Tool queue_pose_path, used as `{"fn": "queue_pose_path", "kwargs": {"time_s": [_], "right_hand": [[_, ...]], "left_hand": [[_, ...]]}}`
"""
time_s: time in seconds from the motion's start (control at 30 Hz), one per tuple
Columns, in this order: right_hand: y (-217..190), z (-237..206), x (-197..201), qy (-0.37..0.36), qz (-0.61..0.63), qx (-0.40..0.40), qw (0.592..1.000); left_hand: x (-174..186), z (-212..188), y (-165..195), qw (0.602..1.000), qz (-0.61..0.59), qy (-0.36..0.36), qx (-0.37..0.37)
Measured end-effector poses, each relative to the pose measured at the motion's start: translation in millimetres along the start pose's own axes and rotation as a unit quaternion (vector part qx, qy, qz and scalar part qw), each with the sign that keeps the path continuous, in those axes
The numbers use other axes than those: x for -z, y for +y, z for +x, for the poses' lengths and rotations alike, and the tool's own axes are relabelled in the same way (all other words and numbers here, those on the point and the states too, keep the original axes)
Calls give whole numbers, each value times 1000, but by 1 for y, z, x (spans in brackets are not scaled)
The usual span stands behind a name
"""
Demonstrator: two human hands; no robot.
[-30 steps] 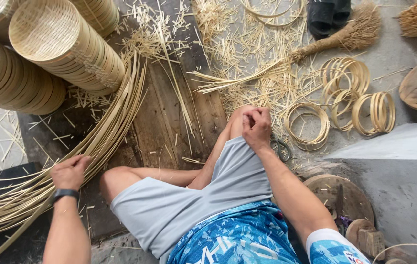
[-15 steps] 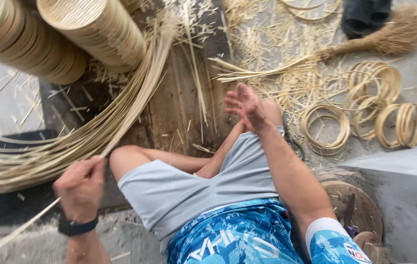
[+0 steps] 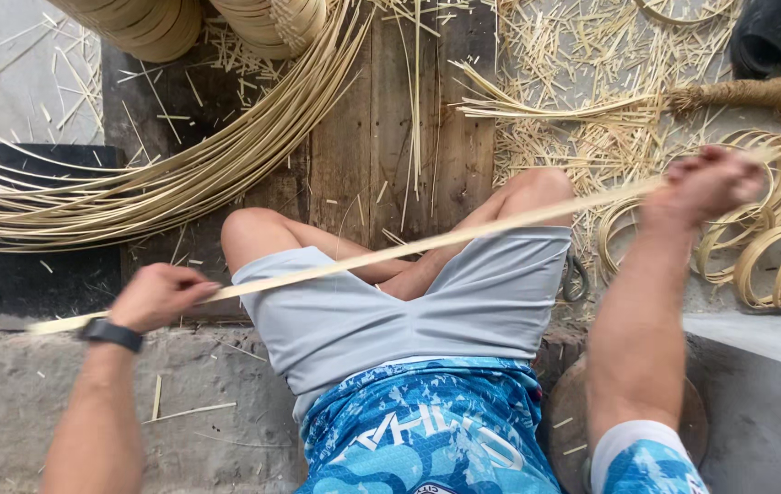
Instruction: The person sits on the floor and bends long thin bamboo strips into circular hoops, joining and securing the strip ends together by hand. They repeat the process, forming one bamboo rim after another and setting finished hoops aside with the pile of completed rims.
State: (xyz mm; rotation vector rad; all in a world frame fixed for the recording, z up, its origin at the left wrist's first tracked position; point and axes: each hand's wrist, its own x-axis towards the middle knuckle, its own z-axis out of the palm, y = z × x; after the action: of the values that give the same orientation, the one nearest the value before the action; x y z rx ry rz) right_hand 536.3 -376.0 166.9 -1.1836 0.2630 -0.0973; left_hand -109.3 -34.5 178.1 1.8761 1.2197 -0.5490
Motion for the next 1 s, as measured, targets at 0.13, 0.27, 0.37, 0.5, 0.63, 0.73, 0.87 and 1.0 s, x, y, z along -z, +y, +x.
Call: {"fn": "queue_pose_path", "kwargs": {"time_s": [0.13, 0.27, 0.37, 0.5, 0.63, 0.73, 0.87, 1.0], "right_hand": [[-19, 54, 44, -55, 87, 65, 993], [-7, 67, 62, -149, 115, 91, 978], [-2, 71, 65, -134, 137, 61, 979], [3, 72, 68, -191, 139, 72, 969], [8, 59, 52, -269, 123, 65, 953], [6, 20, 22, -326, 154, -18, 932], [-4, -68, -27, -492, 93, -42, 864], [-36, -153, -65, -685, -33, 54, 726]], "left_hand": [[28, -10, -67, 996, -39, -1, 81], [25, -16, -94, 980, -126, 103, 118], [16, -31, -101, 886, -397, 207, 123], [-17, -43, -100, 683, -670, 290, -39], [-47, -28, -88, 511, -752, 365, -201], [-43, -11, -65, 461, -768, 306, -322], [-18, 18, 8, 495, -741, 114, -439], [6, 26, 116, 630, -641, -97, -428]]}}
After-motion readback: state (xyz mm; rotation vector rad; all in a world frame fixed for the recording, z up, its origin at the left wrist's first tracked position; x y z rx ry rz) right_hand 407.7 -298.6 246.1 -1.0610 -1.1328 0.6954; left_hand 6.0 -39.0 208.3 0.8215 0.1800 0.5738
